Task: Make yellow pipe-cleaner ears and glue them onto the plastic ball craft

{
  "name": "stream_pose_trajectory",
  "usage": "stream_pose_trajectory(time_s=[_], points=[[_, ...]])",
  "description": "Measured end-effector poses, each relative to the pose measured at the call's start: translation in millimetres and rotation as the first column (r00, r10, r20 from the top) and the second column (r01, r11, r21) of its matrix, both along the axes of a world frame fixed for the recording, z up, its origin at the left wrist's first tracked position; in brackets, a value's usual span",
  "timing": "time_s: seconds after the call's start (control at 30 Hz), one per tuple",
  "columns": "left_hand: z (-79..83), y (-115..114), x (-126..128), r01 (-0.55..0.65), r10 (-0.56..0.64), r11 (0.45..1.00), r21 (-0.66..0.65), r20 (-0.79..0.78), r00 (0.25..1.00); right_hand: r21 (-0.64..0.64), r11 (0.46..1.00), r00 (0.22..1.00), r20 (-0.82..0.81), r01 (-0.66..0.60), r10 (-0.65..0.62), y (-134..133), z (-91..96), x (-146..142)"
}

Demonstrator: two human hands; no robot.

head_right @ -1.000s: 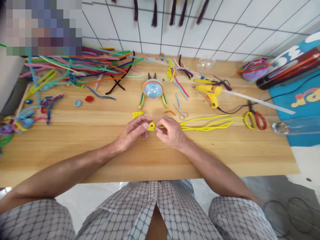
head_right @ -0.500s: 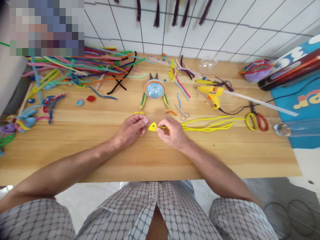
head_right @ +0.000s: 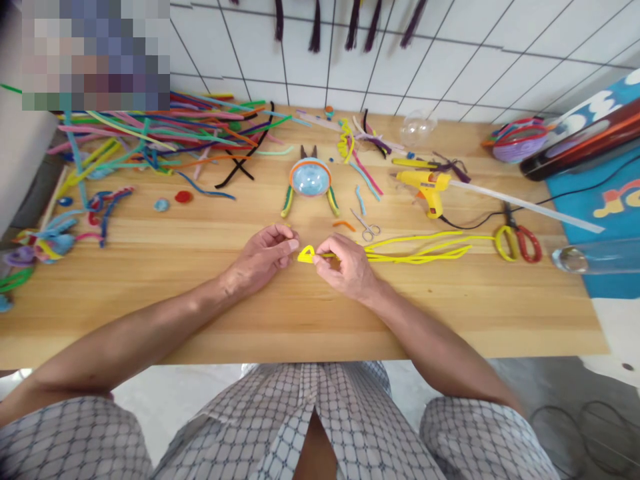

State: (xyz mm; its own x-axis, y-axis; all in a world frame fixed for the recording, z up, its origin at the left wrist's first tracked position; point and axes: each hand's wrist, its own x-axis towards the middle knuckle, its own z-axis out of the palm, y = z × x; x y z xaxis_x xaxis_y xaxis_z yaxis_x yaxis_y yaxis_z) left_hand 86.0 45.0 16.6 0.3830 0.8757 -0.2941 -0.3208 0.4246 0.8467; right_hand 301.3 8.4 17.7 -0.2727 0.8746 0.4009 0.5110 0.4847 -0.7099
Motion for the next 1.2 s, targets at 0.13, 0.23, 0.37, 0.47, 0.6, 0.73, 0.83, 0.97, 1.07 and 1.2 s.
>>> stream_pose_trajectory(time_s=[0.13,0.23,0.37,0.47,0.6,0.73,0.83,0.97,1.07,1.2], points=[[-2.1,-0.3,0.4,0.008,-0.008,1.0,0.009,-0.017,1.0,0.0,1.0,1.0,-0.006,-0.006,0.006,0.0,-1.3,0.0],[-2.4,-0.5,0.4,0.008,-0.007,1.0,0.018,-0.022,1.0,-0.008,1.0,1.0,-0.001,-0.005,0.005,-0.1,-1.5,-0.3],[-2.6,-0.2,-0.4,0.002,-0.002,1.0,0.021,0.024,1.0,0.004,1.0,1.0,-0.001,-0.006,0.006,-0.2,-1.3,-1.2],[-1.6,0.3,-1.0,0.002,-0.002,1.0,0.011,0.045,0.999,0.014,1.0,1.0,-0.007,-0.007,0.007,-0.3,-1.9,-1.6],[1.7,0.4,-0.6,0.001,0.0,1.0,-0.009,0.033,0.999,-0.001,1.0,1.0,-0.009,-0.004,0.004,-0.6,-2.9,-1.3],[1.9,0.3,0.3,-0.007,0.007,1.0,-0.029,0.008,1.0,-0.008,1.0,1.0,-0.021,-0.009,0.008,-0.5,-2.0,-1.3],[-0.1,0.0,0.5,-0.012,0.012,0.999,-0.029,0.004,1.0,-0.003,1.0,0.999,-0.027,-0.019,0.019,-0.4,-0.2,-1.6],[0.3,-0.7,0.5,-0.013,0.013,1.0,-0.022,0.012,1.0,-0.002,1.0,0.999,-0.026,-0.02,0.02,-0.6,0.3,-1.9],[2.8,-1.2,0.7,-0.023,0.023,1.0,-0.02,0.015,1.0,0.007,1.0,1.0,-0.021,-0.019,0.019,-0.7,-1.0,-2.0],[3.1,-1.2,1.3,-0.03,0.031,0.999,-0.024,0.019,0.999,0.013,1.0,1.0,-0.012,-0.014,0.014,-0.7,-1.5,-1.9]])
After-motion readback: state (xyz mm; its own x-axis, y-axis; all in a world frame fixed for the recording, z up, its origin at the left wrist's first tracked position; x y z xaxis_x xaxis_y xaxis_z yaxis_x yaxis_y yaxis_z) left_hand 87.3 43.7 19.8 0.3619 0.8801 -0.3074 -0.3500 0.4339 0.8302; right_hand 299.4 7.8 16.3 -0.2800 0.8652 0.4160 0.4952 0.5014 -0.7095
